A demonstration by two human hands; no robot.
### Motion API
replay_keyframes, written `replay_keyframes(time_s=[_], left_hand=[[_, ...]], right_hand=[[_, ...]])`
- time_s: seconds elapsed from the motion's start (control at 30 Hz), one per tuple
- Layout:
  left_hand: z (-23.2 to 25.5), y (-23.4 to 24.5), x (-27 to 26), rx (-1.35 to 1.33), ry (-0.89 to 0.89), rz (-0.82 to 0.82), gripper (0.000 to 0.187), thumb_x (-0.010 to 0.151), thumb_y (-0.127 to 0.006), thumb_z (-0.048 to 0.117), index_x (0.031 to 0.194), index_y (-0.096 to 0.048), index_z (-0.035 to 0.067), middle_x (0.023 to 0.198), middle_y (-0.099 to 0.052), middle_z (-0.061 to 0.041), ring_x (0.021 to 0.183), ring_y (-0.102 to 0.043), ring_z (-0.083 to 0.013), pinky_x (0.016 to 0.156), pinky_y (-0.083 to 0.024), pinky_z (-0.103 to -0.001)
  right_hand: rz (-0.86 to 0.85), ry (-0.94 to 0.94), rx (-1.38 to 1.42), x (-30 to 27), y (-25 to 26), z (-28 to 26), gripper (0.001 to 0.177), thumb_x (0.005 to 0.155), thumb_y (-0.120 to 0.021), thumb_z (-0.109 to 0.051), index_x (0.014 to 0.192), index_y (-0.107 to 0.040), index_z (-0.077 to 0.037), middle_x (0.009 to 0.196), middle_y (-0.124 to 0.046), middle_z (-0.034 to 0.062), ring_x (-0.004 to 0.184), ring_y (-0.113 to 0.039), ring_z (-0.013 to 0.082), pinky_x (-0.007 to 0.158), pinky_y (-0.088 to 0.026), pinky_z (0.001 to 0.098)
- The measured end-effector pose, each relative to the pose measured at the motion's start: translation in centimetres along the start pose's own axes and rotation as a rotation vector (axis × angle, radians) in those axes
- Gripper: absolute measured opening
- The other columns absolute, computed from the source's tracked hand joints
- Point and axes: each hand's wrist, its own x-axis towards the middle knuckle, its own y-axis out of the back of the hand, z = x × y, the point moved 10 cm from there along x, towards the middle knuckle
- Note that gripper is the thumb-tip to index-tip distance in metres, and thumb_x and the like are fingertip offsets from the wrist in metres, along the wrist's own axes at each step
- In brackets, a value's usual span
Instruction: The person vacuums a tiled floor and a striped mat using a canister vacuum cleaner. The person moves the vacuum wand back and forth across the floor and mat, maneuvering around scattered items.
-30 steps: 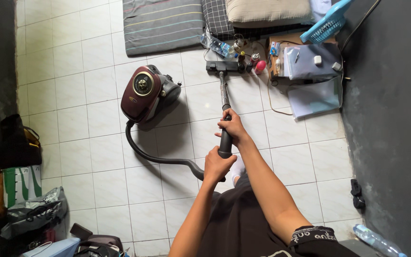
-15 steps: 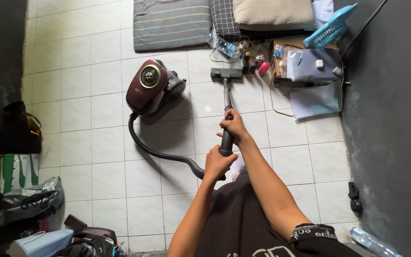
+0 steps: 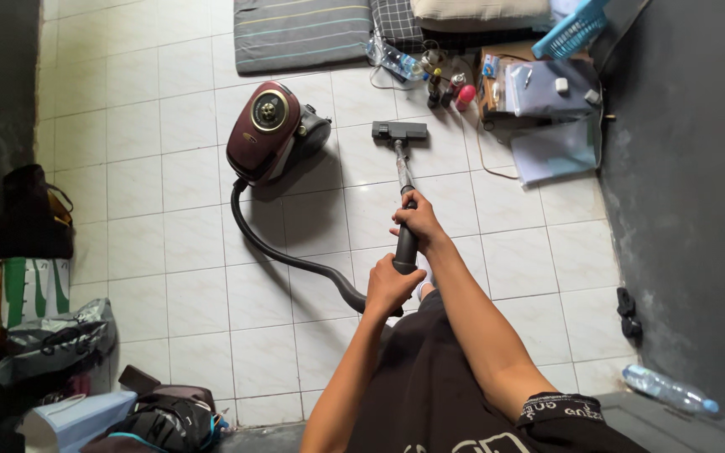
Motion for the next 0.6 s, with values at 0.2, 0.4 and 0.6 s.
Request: replay_keyframes(time_s=[0.2,0.4,0.6], left_hand=[[1.1,1.8,-2.7,-0.054,0.085,-0.045,0.039,0.068,-0.075,0.03,0.087,-0.062,-0.001,0.064,-0.068,-0.012,0.048,-0.066,-0.0209,0.04,-0.055,-0.038],[1.0,1.3,-0.8,-0.079,0.082,-0.042,0.037,0.068,-0.074,0.031,0.085,-0.062,0.001,0.063,-0.067,-0.01,0.049,-0.066,-0.0204,0.044,-0.055,-0.038],[1.6,0.2,2.7,-0.055,0.086,-0.019,0.038,0.067,-0.076,0.032,0.085,-0.063,0.002,0.063,-0.069,-0.01,0.054,-0.069,-0.0187,0.053,-0.056,-0.035]], right_hand=[[-0.031,0.032,0.063,-1.1,-1.0,0.1,0.033,0.078,-0.068,0.007,0.094,-0.048,-0.013,0.085,-0.053,0.0041,0.076,-0.061,0.0148,0.071,-0.066,0.0452],[-0.026,0.005,0.028,-0.2,-1.6,-1.0,0.033,0.079,-0.067,0.007,0.095,-0.047,-0.014,0.085,-0.053,0.0041,0.074,-0.06,0.0146,0.069,-0.065,0.0443],[-0.029,0.006,0.014,2.2,-0.8,-2.9,0.032,0.078,-0.067,0.006,0.094,-0.047,-0.014,0.086,-0.053,0.0027,0.075,-0.061,0.0146,0.067,-0.064,0.0419]])
